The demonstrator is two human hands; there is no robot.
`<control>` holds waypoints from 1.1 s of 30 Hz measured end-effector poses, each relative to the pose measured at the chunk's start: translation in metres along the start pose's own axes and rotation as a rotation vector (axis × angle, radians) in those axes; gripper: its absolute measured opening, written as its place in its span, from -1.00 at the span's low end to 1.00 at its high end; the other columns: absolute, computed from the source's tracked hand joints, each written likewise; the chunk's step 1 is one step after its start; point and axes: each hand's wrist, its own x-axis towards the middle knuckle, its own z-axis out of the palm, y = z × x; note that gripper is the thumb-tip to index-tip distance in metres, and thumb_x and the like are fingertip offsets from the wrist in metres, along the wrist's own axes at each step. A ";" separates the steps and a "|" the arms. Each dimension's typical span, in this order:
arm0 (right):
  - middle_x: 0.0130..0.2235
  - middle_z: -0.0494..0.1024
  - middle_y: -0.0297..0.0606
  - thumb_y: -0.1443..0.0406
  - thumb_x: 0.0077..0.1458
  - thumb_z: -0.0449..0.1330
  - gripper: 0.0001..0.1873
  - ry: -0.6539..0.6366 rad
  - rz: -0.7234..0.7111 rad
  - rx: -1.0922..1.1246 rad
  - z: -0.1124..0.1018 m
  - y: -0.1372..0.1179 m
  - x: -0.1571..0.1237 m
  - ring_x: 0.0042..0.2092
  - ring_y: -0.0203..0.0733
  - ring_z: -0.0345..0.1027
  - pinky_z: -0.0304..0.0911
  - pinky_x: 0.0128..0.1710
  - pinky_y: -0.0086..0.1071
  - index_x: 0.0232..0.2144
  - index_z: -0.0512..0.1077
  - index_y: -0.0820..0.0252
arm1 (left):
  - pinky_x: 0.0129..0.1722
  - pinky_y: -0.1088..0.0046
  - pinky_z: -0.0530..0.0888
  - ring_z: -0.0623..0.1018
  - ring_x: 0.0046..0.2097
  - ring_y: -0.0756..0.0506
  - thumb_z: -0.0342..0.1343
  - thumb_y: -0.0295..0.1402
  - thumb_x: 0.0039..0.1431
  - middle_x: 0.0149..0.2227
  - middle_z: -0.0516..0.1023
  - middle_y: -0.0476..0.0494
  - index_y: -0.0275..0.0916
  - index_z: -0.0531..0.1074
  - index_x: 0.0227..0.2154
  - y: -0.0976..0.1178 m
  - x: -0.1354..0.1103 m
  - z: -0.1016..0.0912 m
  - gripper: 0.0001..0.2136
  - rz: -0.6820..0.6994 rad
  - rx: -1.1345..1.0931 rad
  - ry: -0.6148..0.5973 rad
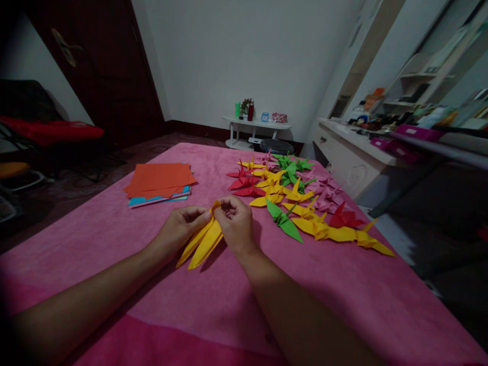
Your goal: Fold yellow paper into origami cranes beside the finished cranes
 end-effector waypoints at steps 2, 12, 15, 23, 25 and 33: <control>-0.46 0.44 -0.37 0.32 -0.09 0.23 -0.92 -0.015 0.035 0.007 0.001 0.001 -0.001 -0.46 -0.32 0.30 0.18 -0.48 -0.46 -0.46 0.40 0.19 | -0.46 0.58 0.41 0.49 -0.48 0.03 0.36 -0.22 -0.14 -0.50 0.56 -0.02 -0.33 0.53 -0.48 0.001 0.000 0.002 -0.74 0.038 -0.028 0.039; -0.40 0.50 -0.34 0.29 -0.03 0.26 -0.91 -0.068 -0.016 -0.016 -0.005 0.000 0.004 -0.37 -0.27 0.37 0.27 -0.35 -0.42 -0.41 0.48 0.17 | -0.46 0.55 0.45 0.54 -0.46 -0.01 0.39 -0.20 -0.18 -0.45 0.62 -0.08 -0.32 0.56 -0.42 0.006 -0.002 0.000 -0.69 0.004 -0.083 0.044; -0.42 0.47 -0.35 0.28 -0.02 0.25 -0.92 -0.074 -0.028 -0.044 -0.006 0.001 0.004 -0.40 -0.29 0.34 0.24 -0.38 -0.43 -0.44 0.45 0.18 | -0.42 0.56 0.46 0.55 -0.44 0.00 0.38 -0.23 -0.15 -0.43 0.62 -0.08 -0.32 0.57 -0.40 0.006 -0.002 -0.001 -0.72 0.035 -0.080 0.035; -0.51 0.32 -0.42 0.30 0.05 0.16 -0.86 -0.170 -0.040 -0.056 -0.008 -0.007 0.000 -0.45 -0.33 0.19 0.11 -0.44 -0.45 -0.53 0.37 0.19 | -0.50 0.57 0.41 0.50 -0.49 0.01 0.32 -0.25 -0.08 -0.49 0.58 -0.06 -0.32 0.58 -0.45 0.009 -0.005 -0.001 -0.78 0.095 0.058 0.061; -0.51 0.32 -0.41 0.30 0.06 0.15 -0.85 -0.183 -0.033 -0.045 -0.008 -0.009 -0.002 -0.43 -0.32 0.20 0.12 -0.42 -0.44 -0.53 0.38 0.19 | -0.52 0.58 0.39 0.49 -0.49 0.01 0.31 -0.26 -0.06 -0.50 0.57 -0.06 -0.33 0.57 -0.45 0.011 -0.006 -0.001 -0.80 0.137 0.115 0.079; -0.45 0.42 -0.38 0.27 0.05 0.17 -0.90 -0.120 0.008 -0.012 -0.006 -0.008 -0.002 -0.43 -0.29 0.25 0.15 -0.42 -0.44 -0.42 0.45 0.17 | -0.53 0.56 0.36 0.47 -0.50 0.00 0.28 -0.25 -0.03 -0.50 0.56 -0.08 -0.33 0.56 -0.46 0.011 -0.006 -0.002 -0.79 0.154 0.197 0.052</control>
